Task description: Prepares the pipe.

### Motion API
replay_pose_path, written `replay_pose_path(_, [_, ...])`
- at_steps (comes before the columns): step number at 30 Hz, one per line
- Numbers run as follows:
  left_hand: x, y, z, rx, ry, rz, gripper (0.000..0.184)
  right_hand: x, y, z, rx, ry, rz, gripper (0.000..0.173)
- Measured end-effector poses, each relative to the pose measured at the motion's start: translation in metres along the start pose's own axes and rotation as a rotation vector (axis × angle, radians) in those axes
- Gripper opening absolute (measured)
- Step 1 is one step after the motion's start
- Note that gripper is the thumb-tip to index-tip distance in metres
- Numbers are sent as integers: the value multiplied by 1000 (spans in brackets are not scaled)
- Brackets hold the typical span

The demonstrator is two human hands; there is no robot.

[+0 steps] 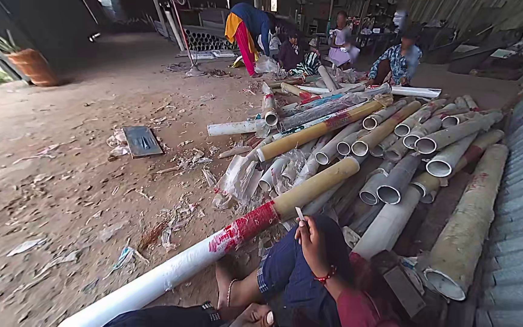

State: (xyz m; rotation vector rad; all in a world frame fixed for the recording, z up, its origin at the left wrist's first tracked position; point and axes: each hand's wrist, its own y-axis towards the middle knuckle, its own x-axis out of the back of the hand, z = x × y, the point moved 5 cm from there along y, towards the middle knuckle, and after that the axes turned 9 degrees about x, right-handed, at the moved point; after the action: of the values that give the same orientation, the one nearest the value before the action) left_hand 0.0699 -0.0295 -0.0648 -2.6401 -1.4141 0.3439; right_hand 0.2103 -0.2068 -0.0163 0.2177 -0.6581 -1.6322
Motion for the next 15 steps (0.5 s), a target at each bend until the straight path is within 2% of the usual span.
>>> replay_pose_path(3, [-24, 18, -20, 58, 42, 353, 34, -31, 7, 26, -163, 245, -12, 28])
replay_pose_path(5, [-28, 31, -14, 250, 153, 347, 34, -52, 17, 45, -136, 322, 50, 28])
replay_pose_path(6, [-26, 34, -12, 358, 169, 298, 33, -61, 18, 51, -118, 345, 98, 28])
replay_pose_path(7, [-16, 33, -4, 391, 171, 251, 33, -70, 16, 52, -114, 361, 141, 28])
replay_pose_path(9, [18, 29, 22, 278, 214, 160, 34, -81, 4, 38, -169, 354, 197, 30])
replay_pose_path(10, [38, 27, 23, 247, 283, 52, 35, -83, -5, 26, -242, 344, 195, 31])
replay_pose_path(12, [90, 29, 6, 257, 582, -284, 33, -83, -19, 0, -504, 380, 136, 33])
replay_pose_path(14, [157, 29, 0, 401, 802, -566, 49, -82, -23, -12, -779, 483, 71, 25])
replay_pose_path(15, [191, 24, 2, 480, 844, -664, 61, -80, -21, -14, -840, 523, 29, 23])
